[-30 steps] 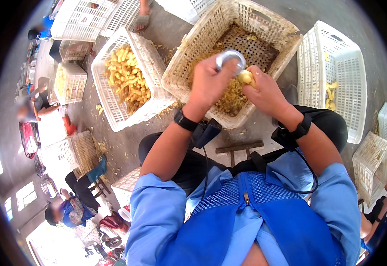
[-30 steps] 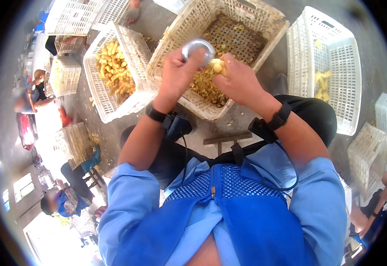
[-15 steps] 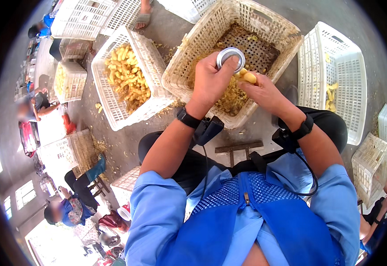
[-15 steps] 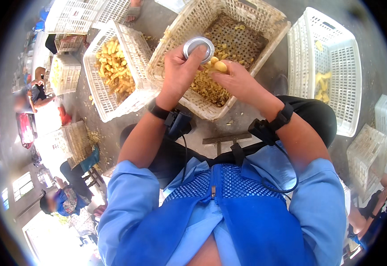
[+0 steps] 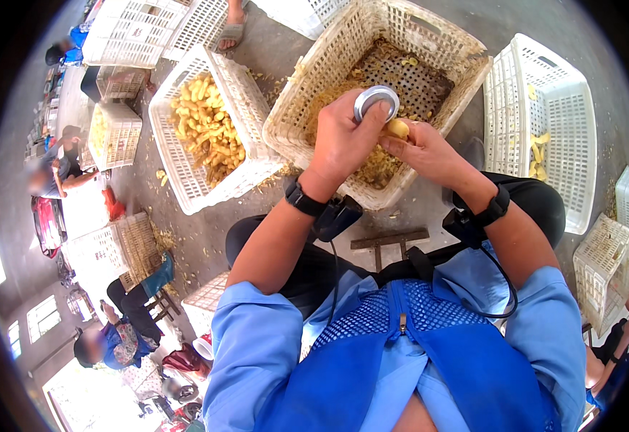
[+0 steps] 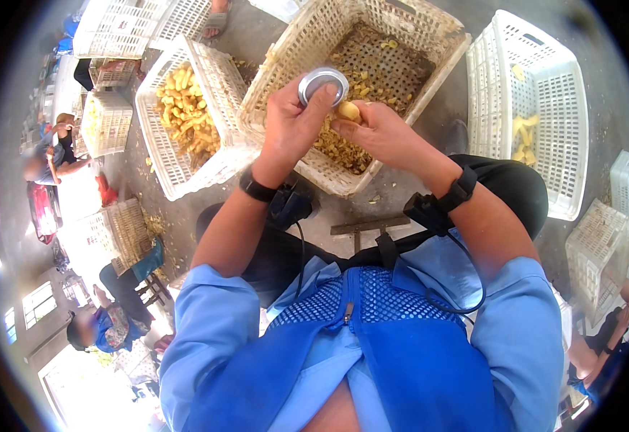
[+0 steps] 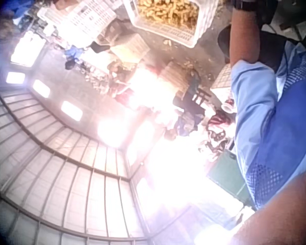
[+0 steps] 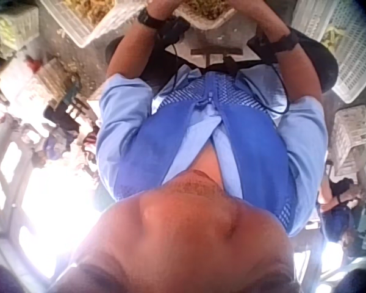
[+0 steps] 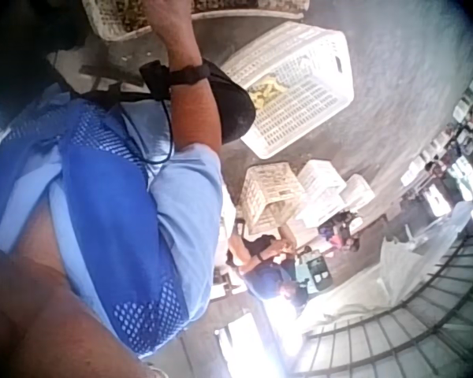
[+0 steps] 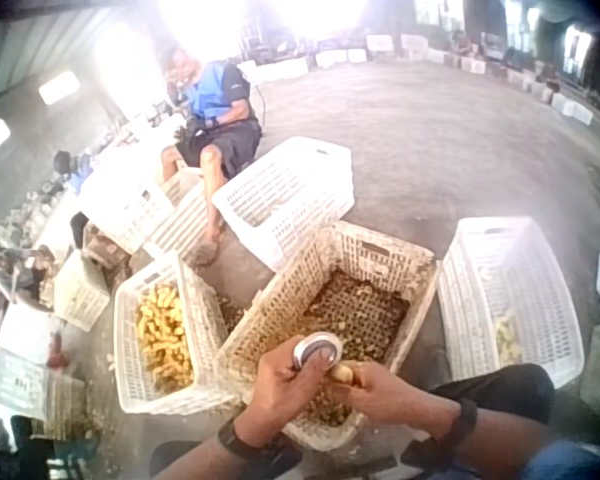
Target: The person peels ginger root using a metal ring tool by hand, placing the peeled pieces and peelings into different crates.
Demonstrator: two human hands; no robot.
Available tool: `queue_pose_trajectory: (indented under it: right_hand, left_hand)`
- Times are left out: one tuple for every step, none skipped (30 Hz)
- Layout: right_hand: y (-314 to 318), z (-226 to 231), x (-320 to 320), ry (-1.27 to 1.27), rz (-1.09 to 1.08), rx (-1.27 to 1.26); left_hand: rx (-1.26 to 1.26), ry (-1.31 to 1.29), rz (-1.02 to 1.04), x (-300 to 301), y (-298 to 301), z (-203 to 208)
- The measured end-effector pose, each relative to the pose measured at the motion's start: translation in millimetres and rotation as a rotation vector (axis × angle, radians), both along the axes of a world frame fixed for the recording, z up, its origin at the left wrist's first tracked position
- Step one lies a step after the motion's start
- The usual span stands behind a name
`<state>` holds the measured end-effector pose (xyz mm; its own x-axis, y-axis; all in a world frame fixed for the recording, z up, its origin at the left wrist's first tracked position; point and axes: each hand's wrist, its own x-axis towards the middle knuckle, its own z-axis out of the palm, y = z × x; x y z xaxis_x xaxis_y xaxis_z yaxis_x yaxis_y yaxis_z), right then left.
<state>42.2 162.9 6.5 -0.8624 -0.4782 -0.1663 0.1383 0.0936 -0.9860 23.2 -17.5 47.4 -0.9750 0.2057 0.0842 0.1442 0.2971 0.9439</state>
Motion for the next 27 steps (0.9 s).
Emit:
queue_pose_trajectory:
  right_hand:
    - [0.5,-0.5,0.1,0.008,-0.008,-0.002]
    - [1.0,-1.4,0.5,0.015,-0.016,-0.004]
    - [1.6,-1.9,0.8,0.023,-0.024,-0.006]
    - [1.2,-1.2,2.3,0.03,-0.029,0.011]
    - [1.0,0.1,3.9,0.038,-0.033,0.028]
    - [1.0,0.6,5.0,0.046,-0.038,0.045]
    - [1.9,-0.5,5.4,0.046,-0.037,0.081]
    - [3.3,-2.4,5.9,0.046,-0.036,0.116]
    - [3.9,-3.4,6.3,0.047,-0.035,0.152]
    - [3.9,-0.8,6.1,0.028,-0.026,0.192]
    - [4.4,4.0,5.6,0.009,-0.017,0.232]
    - [4.2,6.8,5.8,-0.01,-0.007,0.272]
    - [4.3,7.2,6.8,0.009,-0.016,0.249]
    - [4.4,7.6,7.9,0.027,-0.024,0.226]
    - [4.4,7.7,8.6,0.046,-0.031,0.202]
    - [4.6,7.2,8.6,0.063,-0.026,0.209]
    - [4.6,6.2,8.6,0.08,-0.02,0.216]
    - [4.7,5.2,8.6,0.097,-0.014,0.222]
    - [4.7,4.1,8.6,0.108,-0.007,0.244]
    - [4.7,3.0,8.6,0.119,-0.001,0.265]
    - [4.3,1.8,8.8,0.129,0.006,0.286]
    - [3.7,0.2,9.0,0.176,-0.014,0.303]
    - [3.1,-1.8,9.3,0.223,-0.035,0.321]
    - [2.8,-3.6,9.5,0.27,-0.056,0.338]
    - [2.6,-5.1,9.3,0.308,-0.093,0.363]
    - [2.0,-6.4,8.4,0.346,-0.132,0.388]
    - [1.7,-7.1,7.8,0.383,-0.171,0.413]
  left_hand:
    - [-0.003,0.005,-0.007,0.0,0.4,0.2]
    - [-0.007,0.028,-0.008,0.9,1.8,0.8]
    - [-0.012,0.051,-0.01,2.3,4.2,1.5]
    - [-0.019,0.072,-0.007,4.3,5.5,1.7]
    - [-0.027,0.079,-0.008,5.0,7.1,-0.6]
    - [-0.036,0.085,-0.009,5.2,8.9,-4.6]
    - [-0.043,0.093,-0.012,4.3,11.2,-7.0]
    - [-0.07,0.125,-0.021,3.1,13.1,-8.9]
    - [-0.097,0.156,-0.031,1.7,14.7,-10.7]
    - [-0.123,0.187,-0.038,0.6,15.7,-12.5]
    - [-0.146,0.23,-0.042,-0.1,16.1,-15.2]
    - [-0.17,0.274,-0.047,-0.5,16.0,-18.3]
    - [-0.193,0.318,-0.054,-1.6,16.6,-20.0]
    - [-0.196,0.345,-0.064,-2.8,16.9,-21.6]
    - [-0.2,0.371,-0.074,-3.8,16.7,-23.2]
    - [-0.204,0.397,-0.084,-4.5,16.8,-23.7]
    - [-0.211,0.388,-0.087,-4.7,16.6,-24.2]
    - [-0.219,0.379,-0.09,-4.7,16.2,-24.6]
    - [-0.227,0.369,-0.093,-4.4,15.6,-24.2]
    - [-0.232,0.357,-0.076,-3.8,15.5,-23.9]
    - [-0.237,0.344,-0.06,-3.0,15.7,-23.6]
    - [-0.242,0.332,-0.044,-2.4,16.0,-22.8]
    - [-0.206,0.297,-0.022,-1.8,15.9,-22.1]
    - [-0.17,0.261,0.0,-1.0,15.9,-21.3]
    - [-0.133,0.225,0.019,-0.3,16.7,-19.0]
    - [-0.124,0.226,0.031,1.3,17.3,-16.5]
    - [-0.114,0.228,0.042,3.4,17.5,-13.5]
